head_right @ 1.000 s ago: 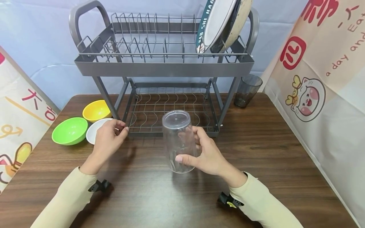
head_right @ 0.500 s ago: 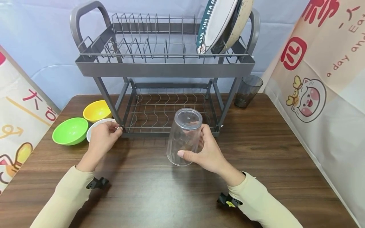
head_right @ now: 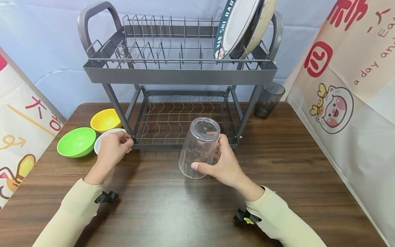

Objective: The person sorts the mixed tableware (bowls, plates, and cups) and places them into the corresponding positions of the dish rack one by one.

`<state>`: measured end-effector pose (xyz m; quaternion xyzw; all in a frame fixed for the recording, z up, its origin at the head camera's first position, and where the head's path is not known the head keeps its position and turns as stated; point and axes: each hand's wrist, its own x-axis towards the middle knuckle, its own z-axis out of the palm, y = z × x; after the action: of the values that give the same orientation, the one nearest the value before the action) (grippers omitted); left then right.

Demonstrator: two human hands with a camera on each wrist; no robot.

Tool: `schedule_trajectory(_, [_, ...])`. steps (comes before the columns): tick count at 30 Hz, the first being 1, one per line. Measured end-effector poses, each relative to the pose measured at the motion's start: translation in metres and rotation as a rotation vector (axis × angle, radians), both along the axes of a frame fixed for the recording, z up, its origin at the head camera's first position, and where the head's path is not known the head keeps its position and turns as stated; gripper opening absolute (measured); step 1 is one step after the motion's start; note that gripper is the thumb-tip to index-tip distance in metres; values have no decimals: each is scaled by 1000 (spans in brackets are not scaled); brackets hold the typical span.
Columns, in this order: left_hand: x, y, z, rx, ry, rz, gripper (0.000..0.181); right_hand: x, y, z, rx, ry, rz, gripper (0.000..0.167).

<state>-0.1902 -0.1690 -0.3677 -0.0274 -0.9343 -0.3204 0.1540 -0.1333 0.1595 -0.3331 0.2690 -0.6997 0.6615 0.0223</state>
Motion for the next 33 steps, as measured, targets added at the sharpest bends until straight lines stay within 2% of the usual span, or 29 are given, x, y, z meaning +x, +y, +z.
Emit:
schedule_trajectory(4, [0, -1, 0, -3, -9, -1, 13, -2, -2, 0, 12, 0, -15, 79])
schedule_trajectory(11, [0, 0, 2, -2, -38, -2, 13, -12, -10, 2, 81, 6, -95, 82])
schedule_trajectory(17, [-1, 1, 4, 8, -66, -13, 13, -27, -22, 9, 160, -48, -133, 79])
schedule_trajectory(25, [-3, 1, 6, 2, -101, -9, 12, -51, -39, 20, 176, -16, -191, 70])
schedule_trajectory(28, [-3, 1, 7, -1, -110, -11, 12, -59, -44, 24, 179, -51, -223, 68])
schedule_trajectory(33, [-4, 0, 7, 0, -122, -14, 11, -75, -51, 30, 175, -161, -243, 67])
